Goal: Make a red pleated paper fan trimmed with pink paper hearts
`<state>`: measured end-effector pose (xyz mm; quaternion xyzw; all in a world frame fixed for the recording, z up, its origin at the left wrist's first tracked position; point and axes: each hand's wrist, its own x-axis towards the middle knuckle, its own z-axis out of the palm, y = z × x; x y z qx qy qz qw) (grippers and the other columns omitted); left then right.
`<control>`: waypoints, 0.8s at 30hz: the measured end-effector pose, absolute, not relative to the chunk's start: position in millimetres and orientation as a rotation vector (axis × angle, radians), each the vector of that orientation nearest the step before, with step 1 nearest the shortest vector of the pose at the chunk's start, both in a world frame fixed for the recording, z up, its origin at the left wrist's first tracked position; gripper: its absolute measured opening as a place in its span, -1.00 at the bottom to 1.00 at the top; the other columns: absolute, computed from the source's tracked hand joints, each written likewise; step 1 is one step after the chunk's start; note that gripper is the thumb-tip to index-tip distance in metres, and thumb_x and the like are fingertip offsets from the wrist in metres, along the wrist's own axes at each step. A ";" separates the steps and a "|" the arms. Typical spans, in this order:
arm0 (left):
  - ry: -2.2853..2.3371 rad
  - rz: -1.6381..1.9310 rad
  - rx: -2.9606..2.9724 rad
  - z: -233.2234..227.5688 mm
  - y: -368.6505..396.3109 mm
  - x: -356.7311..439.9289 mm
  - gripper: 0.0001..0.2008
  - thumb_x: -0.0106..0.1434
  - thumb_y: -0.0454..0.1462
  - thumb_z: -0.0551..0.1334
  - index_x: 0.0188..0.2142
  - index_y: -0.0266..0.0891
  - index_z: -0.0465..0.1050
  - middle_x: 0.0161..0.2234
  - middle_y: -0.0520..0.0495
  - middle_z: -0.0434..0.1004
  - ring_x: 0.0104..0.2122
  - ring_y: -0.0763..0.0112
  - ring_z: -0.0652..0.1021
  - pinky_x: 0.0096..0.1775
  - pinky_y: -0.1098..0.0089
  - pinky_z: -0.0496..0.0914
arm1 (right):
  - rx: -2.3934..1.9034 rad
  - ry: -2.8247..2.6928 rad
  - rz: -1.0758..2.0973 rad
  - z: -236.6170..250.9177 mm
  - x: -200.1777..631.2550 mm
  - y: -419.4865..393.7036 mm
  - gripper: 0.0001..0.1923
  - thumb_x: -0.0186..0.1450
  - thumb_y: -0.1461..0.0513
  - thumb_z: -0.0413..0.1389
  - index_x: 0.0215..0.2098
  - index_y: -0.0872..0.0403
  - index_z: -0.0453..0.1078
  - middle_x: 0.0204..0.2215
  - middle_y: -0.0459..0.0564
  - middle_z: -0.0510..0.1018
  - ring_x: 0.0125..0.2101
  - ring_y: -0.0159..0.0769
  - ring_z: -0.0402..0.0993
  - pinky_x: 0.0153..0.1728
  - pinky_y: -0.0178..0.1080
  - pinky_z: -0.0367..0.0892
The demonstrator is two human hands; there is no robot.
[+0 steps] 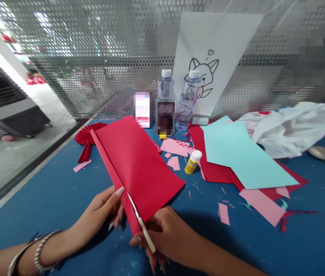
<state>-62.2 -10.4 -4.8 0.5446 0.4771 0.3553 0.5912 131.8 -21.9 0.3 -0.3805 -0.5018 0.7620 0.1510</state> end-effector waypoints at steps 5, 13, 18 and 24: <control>1.094 0.812 1.276 -5.1 -10.2 -62.4 -0.60 0.32 -0.07 -0.05 -0.52 -0.28 0.24 -0.73 0.10 0.33 -0.73 0.60 0.35 -0.62 0.57 0.22 | -1.095 -1.410 2.186 1.1 130.5 -22.3 -0.74 0.10 0.14 0.17 -0.57 0.17 0.29 -0.77 -0.21 0.37 -0.80 -0.60 0.20 -0.78 -0.54 0.14; 1.080 0.790 1.246 -4.3 -10.1 -62.7 -0.59 0.31 -0.05 -0.04 -0.52 -0.29 0.25 -0.72 0.08 0.34 -0.73 0.60 0.33 -0.62 0.57 0.17 | -1.061 -1.289 2.279 -6.7 133.2 -19.1 -0.83 0.06 0.21 0.17 -0.51 0.18 0.33 -0.77 -0.19 0.40 -0.80 -0.57 0.25 -0.79 -0.54 0.15; 1.075 0.764 1.209 2.0 -9.6 -63.4 -0.55 0.32 -0.06 -0.05 -0.58 -0.30 0.26 -0.74 0.05 0.32 -0.71 0.59 0.28 -0.59 0.55 0.13 | -0.972 -1.291 2.347 -7.5 137.0 -13.7 -0.79 0.08 0.16 0.16 -0.48 0.18 0.34 -0.76 -0.17 0.42 -0.83 -0.57 0.24 -0.80 -0.53 0.13; 0.997 0.726 1.278 0.0 -13.0 -62.7 -0.57 0.29 -0.02 -0.01 -0.53 -0.29 0.26 -0.70 0.05 0.34 -0.71 0.59 0.30 -0.61 0.55 0.13 | -0.998 -1.345 2.246 -3.9 134.6 -17.4 -0.76 0.10 0.13 0.14 -0.49 0.18 0.37 -0.74 -0.15 0.39 -0.77 -0.56 0.26 -0.76 -0.51 0.16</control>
